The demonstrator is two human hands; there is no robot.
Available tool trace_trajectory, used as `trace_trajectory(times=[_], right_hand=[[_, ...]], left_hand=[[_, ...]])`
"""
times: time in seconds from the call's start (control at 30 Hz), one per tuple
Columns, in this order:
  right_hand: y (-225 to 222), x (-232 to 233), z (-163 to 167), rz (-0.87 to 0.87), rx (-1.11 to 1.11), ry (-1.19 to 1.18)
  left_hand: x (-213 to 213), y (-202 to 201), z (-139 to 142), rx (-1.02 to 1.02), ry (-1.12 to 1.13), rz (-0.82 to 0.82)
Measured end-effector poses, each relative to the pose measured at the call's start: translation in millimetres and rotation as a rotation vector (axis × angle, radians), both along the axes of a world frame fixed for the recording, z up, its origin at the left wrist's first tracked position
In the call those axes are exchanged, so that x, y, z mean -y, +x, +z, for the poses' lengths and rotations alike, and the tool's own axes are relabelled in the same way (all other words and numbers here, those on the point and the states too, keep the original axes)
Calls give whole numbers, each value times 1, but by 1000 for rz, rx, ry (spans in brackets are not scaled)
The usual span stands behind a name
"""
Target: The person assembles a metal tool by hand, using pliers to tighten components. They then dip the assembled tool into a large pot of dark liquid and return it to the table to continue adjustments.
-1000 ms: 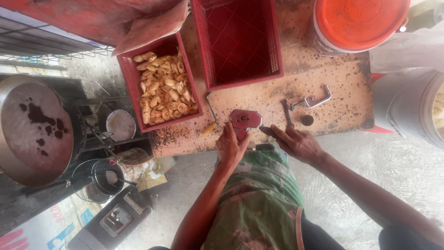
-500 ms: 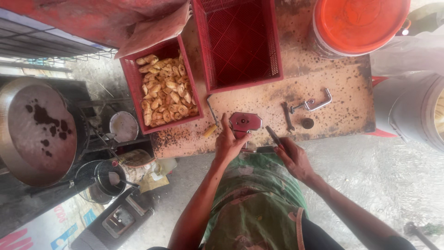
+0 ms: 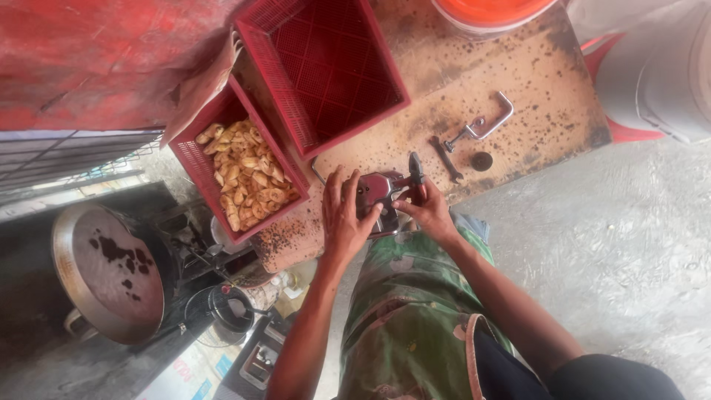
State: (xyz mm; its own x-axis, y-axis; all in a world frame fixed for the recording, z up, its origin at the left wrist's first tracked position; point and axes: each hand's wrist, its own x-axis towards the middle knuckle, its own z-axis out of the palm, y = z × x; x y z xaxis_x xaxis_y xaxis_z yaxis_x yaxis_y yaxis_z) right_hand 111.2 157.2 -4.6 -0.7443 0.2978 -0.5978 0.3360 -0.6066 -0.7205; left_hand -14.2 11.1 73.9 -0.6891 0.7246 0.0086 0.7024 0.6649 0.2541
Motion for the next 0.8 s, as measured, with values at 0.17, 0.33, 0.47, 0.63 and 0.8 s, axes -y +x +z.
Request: trace_trajectory(times=[0.17, 0.33, 0.47, 0.63, 0.8], right_hand=[[-10, -6, -3, 36, -330, 83], [-19, -5, -18, 160, -252, 105], [-17, -7, -31, 214, -239, 245], [-16, -6, -34, 206, -253, 259], [-17, -7, -13, 155, -326, 109]], left_hand=[[-8, -28, -2, 349, -40, -201], [-18, -44, 9, 475, -153, -258], [-28, -52, 9, 550, -231, -259], [-29, -54, 15, 573, -198, -281], [-30, -45, 29, 608, -105, -234]])
